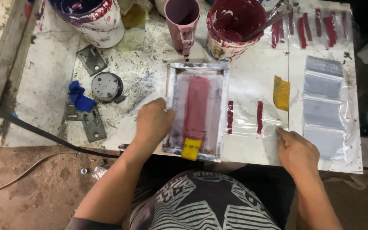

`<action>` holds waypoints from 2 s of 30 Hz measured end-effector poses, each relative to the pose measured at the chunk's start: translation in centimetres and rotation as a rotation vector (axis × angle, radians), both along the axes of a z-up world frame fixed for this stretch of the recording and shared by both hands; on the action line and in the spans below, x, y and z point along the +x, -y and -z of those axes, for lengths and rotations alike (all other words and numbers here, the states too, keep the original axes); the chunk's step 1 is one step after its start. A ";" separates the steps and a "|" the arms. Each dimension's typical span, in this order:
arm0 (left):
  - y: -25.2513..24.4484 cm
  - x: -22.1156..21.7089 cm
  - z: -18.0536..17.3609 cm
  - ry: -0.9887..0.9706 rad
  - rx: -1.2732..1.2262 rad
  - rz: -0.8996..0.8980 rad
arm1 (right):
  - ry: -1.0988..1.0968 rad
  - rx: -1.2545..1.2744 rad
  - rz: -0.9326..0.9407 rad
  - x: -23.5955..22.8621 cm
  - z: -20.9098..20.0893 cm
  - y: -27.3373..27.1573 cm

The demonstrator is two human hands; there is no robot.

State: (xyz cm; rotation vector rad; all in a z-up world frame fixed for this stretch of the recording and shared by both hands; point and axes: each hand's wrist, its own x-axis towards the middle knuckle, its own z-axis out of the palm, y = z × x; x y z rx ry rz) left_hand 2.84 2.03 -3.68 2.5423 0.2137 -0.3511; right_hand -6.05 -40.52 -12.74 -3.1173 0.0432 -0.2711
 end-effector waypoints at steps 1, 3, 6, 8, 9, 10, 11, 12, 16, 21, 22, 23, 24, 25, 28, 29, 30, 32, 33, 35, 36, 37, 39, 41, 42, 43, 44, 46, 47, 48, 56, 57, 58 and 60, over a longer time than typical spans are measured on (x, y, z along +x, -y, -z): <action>-0.3 -0.1 -2.1 0.002 0.003 0.002 | 0.002 0.003 0.002 0.1 -0.3 -0.2; -0.8 -0.2 -6.1 -0.183 -0.055 -0.149 | -0.166 0.035 0.099 0.3 -0.9 -0.5; -4.8 -0.1 -6.1 -0.087 0.071 -0.158 | -0.097 0.042 0.045 0.2 -1.0 -0.5; -7.3 0.0 -6.7 -0.064 0.167 -0.165 | -0.059 0.013 0.018 -0.1 -0.4 -0.2; -8.7 0.2 -7.2 -0.032 0.259 -0.175 | -0.011 -0.019 -0.012 0.1 -0.1 0.0; -9.9 0.4 -6.7 -0.030 0.262 -0.176 | -0.009 -0.017 -0.013 0.1 -0.4 -0.2; -11.2 0.4 -6.3 -0.007 0.331 -0.167 | -0.079 0.007 0.033 0.2 -0.7 -0.4; -12.6 0.5 -5.8 0.016 0.401 -0.157 | -0.150 0.030 0.079 0.2 -0.9 -0.6; -15.2 0.9 -3.2 0.049 0.485 -0.159 | -0.007 -0.067 -0.021 0.0 1.1 1.0; -18.8 1.8 1.5 0.233 0.751 -0.072 | -0.025 -0.066 0.011 0.0 0.4 0.4; -18.9 1.9 1.5 0.230 0.755 -0.079 | -0.025 -0.062 0.003 0.1 0.2 0.2; -18.9 2.1 1.5 0.187 0.754 -0.079 | -0.102 -0.047 0.045 0.2 -0.2 0.0; -18.9 2.3 1.5 0.144 0.751 -0.079 | -0.179 -0.032 0.087 0.4 -0.5 -0.1; -18.8 2.3 1.5 0.142 0.753 -0.081 | -0.180 -0.032 0.086 0.3 -0.3 0.0; -18.4 2.5 1.6 0.129 0.672 -0.108 | -0.150 -0.016 0.077 0.4 0.4 0.6; -18.2 2.6 1.7 0.142 0.665 -0.110 | -0.165 -0.025 0.092 0.4 0.8 0.9; -18.1 2.6 1.8 0.155 0.658 -0.113 | -0.181 -0.033 0.107 0.4 1.2 1.2; -17.6 2.9 1.0 0.123 0.648 -0.110 | -0.164 -0.007 0.098 0.3 0.4 0.5; -17.3 3.0 0.7 0.091 0.637 -0.107 | -0.149 0.017 0.090 0.2 -0.1 0.2; -17.3 3.6 1.2 0.076 0.618 -0.134 | -0.090 -0.002 0.062 0.0 0.8 0.7; -17.4 4.0 1.4 0.062 0.600 -0.162 | -0.031 -0.019 0.032 -0.1 1.3 1.0; -17.5 4.2 1.6 0.064 0.600 -0.159 | -0.030 -0.019 0.036 0.0 1.0 0.8; -17.6 4.5 2.1 0.129 0.533 -0.136 | -0.119 -0.014 0.068 0.2 0.3 0.4; -17.3 4.5 1.9 0.135 0.549 -0.135 | -0.150 0.005 0.080 0.3 0.3 0.6; -17.2 4.5 1.8 0.140 0.564 -0.136 | -0.180 0.024 0.088 0.4 0.3 0.6; -17.0 4.5 1.6 0.142 0.564 -0.137 | -0.177 0.024 0.088 0.6 -0.4 0.2; -16.7 4.4 1.5 0.141 0.546 -0.169 | -0.255 0.061 0.148 0.9 -1.1 -0.3; -16.1 4.0 0.7 0.134 0.526 -0.202 | -0.337 0.096 0.207 1.0 -1.3 -0.4; -15.7 4.0 0.0 0.092 0.459 -0.243 | -0.294 0.076 0.175 0.8 -0.8 0.0; -15.3 4.0 -0.7 0.050 0.392 -0.283 | -0.250 0.056 0.143 0.8 -0.3 0.4; -14.3 3.0 -2.1 0.058 0.281 -0.388 | -0.365 0.192 0.242 1.4 -3.3 -1.8; -14.8 3.0 -1.1 0.155 0.316 -0.363 | -0.393 0.194 0.265 1.4 -3.5 -1.8; -13.9 2.2 -1.1 0.155 0.314 -0.360 | -0.393 0.193 0.268 1.5 -4.0 -2.2; -11.9 0.6 -1.1 0.641 0.473 -0.153 | -0.431 0.220 0.288 1.7 -5.0 -2.8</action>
